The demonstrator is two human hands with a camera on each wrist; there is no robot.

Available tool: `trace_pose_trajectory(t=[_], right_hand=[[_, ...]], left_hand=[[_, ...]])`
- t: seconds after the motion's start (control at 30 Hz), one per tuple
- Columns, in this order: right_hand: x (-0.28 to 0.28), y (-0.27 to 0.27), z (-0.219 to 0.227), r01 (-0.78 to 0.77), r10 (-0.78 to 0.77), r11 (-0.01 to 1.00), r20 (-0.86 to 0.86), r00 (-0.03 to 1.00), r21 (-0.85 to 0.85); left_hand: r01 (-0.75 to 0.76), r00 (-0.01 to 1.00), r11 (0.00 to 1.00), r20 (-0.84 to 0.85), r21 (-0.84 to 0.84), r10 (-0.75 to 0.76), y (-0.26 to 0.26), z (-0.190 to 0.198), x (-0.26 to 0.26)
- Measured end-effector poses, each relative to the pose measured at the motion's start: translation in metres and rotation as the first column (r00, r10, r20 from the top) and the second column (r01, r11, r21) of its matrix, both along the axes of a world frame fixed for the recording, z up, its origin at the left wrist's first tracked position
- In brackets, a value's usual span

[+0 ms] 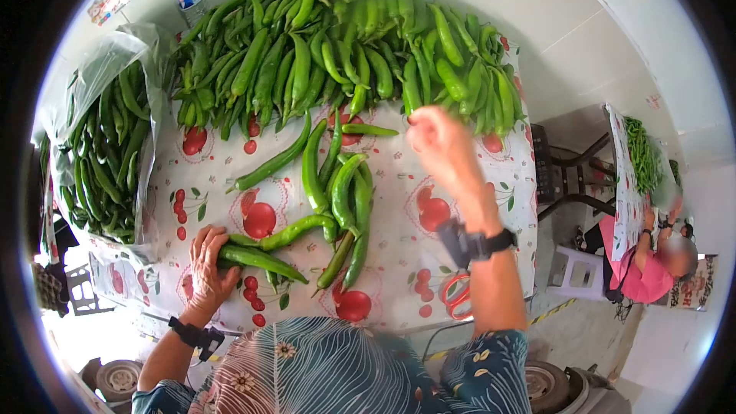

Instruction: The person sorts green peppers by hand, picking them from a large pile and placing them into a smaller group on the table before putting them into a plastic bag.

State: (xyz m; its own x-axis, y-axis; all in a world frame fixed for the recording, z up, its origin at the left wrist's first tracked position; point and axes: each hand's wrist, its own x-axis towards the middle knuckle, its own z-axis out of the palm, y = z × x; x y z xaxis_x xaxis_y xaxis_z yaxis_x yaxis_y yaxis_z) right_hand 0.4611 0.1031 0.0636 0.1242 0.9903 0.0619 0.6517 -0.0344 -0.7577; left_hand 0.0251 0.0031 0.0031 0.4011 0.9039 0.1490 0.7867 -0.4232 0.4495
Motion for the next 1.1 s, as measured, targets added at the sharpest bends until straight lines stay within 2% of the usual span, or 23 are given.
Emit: trace_pose_trajectory(t=[0.03, 0.1, 0.17, 0.23, 0.27, 0.37, 0.4, 0.43, 0.47, 0.5, 0.53, 0.63, 0.67, 0.77, 0.87, 0.9, 0.97, 1.07, 1.1], right_hand=[[-0.018, -0.017, 0.0, -0.053, 0.053, 0.998, -0.011, 0.999, -0.021], [-0.04, -0.043, -0.012, -0.106, 0.116, 0.986, 0.072, 0.991, -0.128], [-0.071, -0.063, -0.013, -0.06, 0.143, 0.948, 0.251, 0.957, -0.313], [-0.099, -0.08, -0.019, -0.053, 0.121, 0.965, 0.257, 0.959, -0.255], [-0.101, -0.086, -0.037, -0.066, 0.087, 0.992, 0.2, 0.976, -0.109], [-0.101, -0.094, -0.042, -0.003, -0.016, 0.976, -0.083, 0.996, -0.22], [-0.101, -0.1, -0.045, -0.024, 0.001, 0.986, -0.137, 0.991, -0.165], [-0.106, -0.104, -0.028, -0.012, -0.016, 0.975, -0.122, 0.992, -0.222], [-0.104, -0.107, -0.031, 0.012, -0.042, 0.983, -0.161, 0.986, -0.182], [-0.098, -0.108, -0.032, 0.034, -0.06, 0.989, -0.19, 0.98, -0.141], [-0.087, -0.109, -0.024, 0.053, -0.107, 0.976, -0.252, 0.962, -0.212], [-0.05, -0.111, -0.015, 0.177, -0.209, 0.978, -0.422, 0.882, -0.113], [-0.036, -0.113, 0.0, 0.22, -0.289, 0.954, -0.43, 0.855, -0.203], [0.011, -0.106, 0.011, 0.354, -0.381, 0.923, -0.473, 0.795, -0.149], [0.043, -0.089, 0.036, 0.446, -0.474, 0.88, -0.372, 0.798, -0.163], [0.06, -0.081, 0.03, 0.447, -0.432, 0.894, -0.321, 0.843, -0.029], [0.084, -0.059, 0.026, 0.525, -0.495, 0.851, -0.319, 0.808, 0.011], [0.11, -0.028, 0.017, 0.547, -0.519, 0.834, -0.235, 0.822, 0.069], [0.124, -0.019, 0.007, 0.551, -0.534, 0.827, -0.151, 0.832, 0.108]], left_hand=[[0.003, 1.0, 1.0, 0.006, -0.003, -0.003, 0.0, 0.0, 0.0], [0.003, 1.0, 1.0, 0.006, 0.003, -0.003, 0.0, -0.001, 0.0], [0.005, 1.0, 1.0, 0.009, 0.013, -0.005, 0.0, -0.003, 0.0], [-0.009, 0.999, 1.0, 0.035, -0.009, 0.009, -0.001, -0.003, -0.001], [-0.009, 0.999, 1.0, 0.037, -0.005, 0.01, -0.001, -0.003, 0.0], [0.006, 0.997, 0.999, 0.074, 0.044, -0.009, -0.002, -0.006, -0.001], [0.011, 0.995, 0.998, 0.094, 0.067, -0.017, -0.002, -0.008, -0.002], [0.008, 0.997, 0.998, 0.074, 0.068, -0.014, -0.003, -0.009, -0.004], [0.007, 0.998, 0.997, 0.068, 0.073, -0.012, -0.003, -0.01, -0.005], [0.001, 0.997, 0.997, 0.073, 0.077, -0.007, -0.003, -0.012, -0.004], [-0.001, 0.997, 0.997, 0.077, 0.075, -0.005, -0.002, -0.012, -0.003], [-0.016, 0.997, 0.997, 0.082, 0.075, 0.01, -0.003, -0.01, -0.002], [-0.014, 0.995, 0.997, 0.099, 0.081, 0.006, -0.003, -0.009, -0.002], [-0.017, 0.994, 0.996, 0.107, 0.084, 0.008, -0.004, -0.009, -0.002], [-0.028, 0.995, 0.997, 0.102, 0.069, 0.021, -0.004, -0.008, 0.0], [-0.033, 0.995, 0.998, 0.099, 0.061, 0.027, -0.003, -0.007, 0.0], [-0.036, 0.995, 0.998, 0.09, 0.051, 0.031, -0.003, -0.007, -0.001], [-0.041, 0.996, 0.999, 0.077, 0.031, 0.038, -0.003, -0.004, 0.0], [-0.044, 0.997, 0.999, 0.071, 0.023, 0.043, -0.003, -0.003, 0.0]])
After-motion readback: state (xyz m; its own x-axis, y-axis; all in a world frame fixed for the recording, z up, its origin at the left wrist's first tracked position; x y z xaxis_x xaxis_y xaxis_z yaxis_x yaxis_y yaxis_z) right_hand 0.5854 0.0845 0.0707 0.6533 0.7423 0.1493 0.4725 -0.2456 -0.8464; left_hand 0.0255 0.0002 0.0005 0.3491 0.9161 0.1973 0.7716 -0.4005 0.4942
